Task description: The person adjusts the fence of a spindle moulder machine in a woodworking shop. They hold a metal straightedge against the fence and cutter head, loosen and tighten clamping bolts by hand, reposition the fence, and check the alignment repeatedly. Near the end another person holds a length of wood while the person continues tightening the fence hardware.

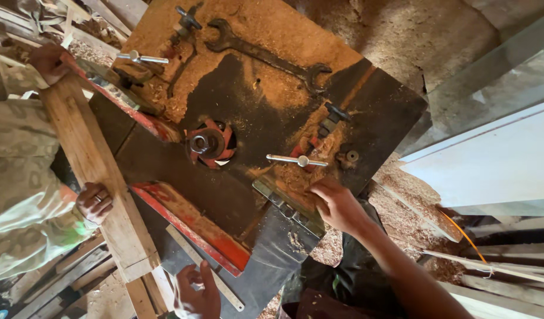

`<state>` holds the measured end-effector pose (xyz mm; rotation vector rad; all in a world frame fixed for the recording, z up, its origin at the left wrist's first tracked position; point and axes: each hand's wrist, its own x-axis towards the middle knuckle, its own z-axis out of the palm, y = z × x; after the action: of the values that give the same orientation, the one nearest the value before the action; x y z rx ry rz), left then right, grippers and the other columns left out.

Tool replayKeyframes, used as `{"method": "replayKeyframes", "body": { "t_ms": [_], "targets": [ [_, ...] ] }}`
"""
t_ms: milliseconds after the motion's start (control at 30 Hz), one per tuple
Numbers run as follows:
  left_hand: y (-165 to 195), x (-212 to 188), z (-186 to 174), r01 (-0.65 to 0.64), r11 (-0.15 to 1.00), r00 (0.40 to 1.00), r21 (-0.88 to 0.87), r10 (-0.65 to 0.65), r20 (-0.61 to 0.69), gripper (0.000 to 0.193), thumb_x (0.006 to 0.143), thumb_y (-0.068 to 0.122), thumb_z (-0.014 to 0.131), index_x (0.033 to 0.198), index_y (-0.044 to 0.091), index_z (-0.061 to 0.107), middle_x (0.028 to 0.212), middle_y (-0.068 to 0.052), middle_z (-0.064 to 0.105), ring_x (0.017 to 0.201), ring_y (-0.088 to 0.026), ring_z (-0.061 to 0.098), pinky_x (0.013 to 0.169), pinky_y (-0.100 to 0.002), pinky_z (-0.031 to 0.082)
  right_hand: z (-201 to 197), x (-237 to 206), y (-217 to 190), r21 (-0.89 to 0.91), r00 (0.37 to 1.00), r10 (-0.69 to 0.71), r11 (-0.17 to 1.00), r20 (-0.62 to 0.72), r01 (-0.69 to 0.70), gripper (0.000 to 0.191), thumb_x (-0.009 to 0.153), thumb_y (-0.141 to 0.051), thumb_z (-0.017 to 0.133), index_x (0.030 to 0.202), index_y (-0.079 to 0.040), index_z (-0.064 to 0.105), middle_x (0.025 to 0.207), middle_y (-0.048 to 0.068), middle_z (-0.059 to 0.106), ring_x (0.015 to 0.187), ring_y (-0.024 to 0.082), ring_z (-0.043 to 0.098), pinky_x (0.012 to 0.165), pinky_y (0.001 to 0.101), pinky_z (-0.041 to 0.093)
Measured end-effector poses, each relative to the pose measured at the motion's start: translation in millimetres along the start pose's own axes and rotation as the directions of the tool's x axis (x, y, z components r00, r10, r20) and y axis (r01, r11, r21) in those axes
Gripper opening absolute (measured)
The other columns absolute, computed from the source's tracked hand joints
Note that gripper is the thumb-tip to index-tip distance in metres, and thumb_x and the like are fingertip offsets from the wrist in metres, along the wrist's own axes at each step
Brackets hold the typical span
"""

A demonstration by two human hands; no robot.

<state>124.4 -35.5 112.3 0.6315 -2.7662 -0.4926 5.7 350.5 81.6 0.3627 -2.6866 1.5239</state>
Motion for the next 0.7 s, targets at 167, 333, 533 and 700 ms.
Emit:
{"method": "replayKeyframes", "body": {
  "t_ms": [167, 333, 533, 700],
  "targets": [
    [29, 11, -10, 0.045, 0.999, 0.998, -0.009, -0.045, -0.034, 0.03, 0.091, 0.032, 0.079, 0.1, 0.005, 0.067, 0.071, -0.005, 0.066, 0.065, -0.018, 0.066, 0.064, -0.034, 0.05, -3, -3, 6, 0.097, 0.982, 0.19, 0.977, 0.027, -0.191, 0.024, 0.086, 0.006, 0.067, 0.108, -0.003, 0.072, 0.103, 0.014, 0.075, 0.088, 0.027, 0.075, 0.076, 0.0361, 0.06],
    [18, 10, -6, 0.103, 0.993, 0.994, 0.054, -0.105, 0.034, 0.027, 0.096, 0.035, 0.074, 0.098, 0.008, 0.069, 0.074, -0.004, 0.071, 0.07, -0.018, 0.07, 0.068, -0.034, 0.053, 5, -12, 11, 0.136, 0.963, 0.213, 0.962, 0.163, -0.236, 0.026, 0.089, 0.002, 0.068, 0.113, -0.006, 0.073, 0.107, 0.014, 0.075, 0.09, 0.026, 0.075, 0.078, 0.0358, 0.061],
    [33, 18, -15, 0.015, 0.999, 0.999, -0.034, -0.016, -0.03, 0.028, 0.099, 0.036, 0.07, 0.098, 0.008, 0.068, 0.082, -0.005, 0.072, 0.073, -0.02, 0.069, 0.067, -0.034, 0.052, 22, -4, 8, 0.144, 0.863, 0.383, 0.883, 0.33, -0.447, 0.028, 0.1, -0.01, 0.06, 0.126, -0.009, 0.069, 0.121, 0.013, 0.075, 0.101, 0.025, 0.076, 0.089, 0.039, 0.061],
    [101, 39, -23, -0.291, 0.944, 0.945, -0.155, 0.309, 0.104, 0.024, 0.09, 0.029, 0.074, 0.105, 0.01, 0.075, 0.084, -0.003, 0.074, 0.086, -0.028, 0.07, 0.085, -0.044, 0.053, 17, -20, -16, 0.201, 0.988, 0.118, 0.975, -0.096, -0.097, 0.034, 0.103, -0.017, 0.056, 0.132, 0.0, 0.062, 0.14, 0.024, 0.063, 0.119, 0.039, 0.066, 0.099, 0.0484, 0.054]
  ]
}}
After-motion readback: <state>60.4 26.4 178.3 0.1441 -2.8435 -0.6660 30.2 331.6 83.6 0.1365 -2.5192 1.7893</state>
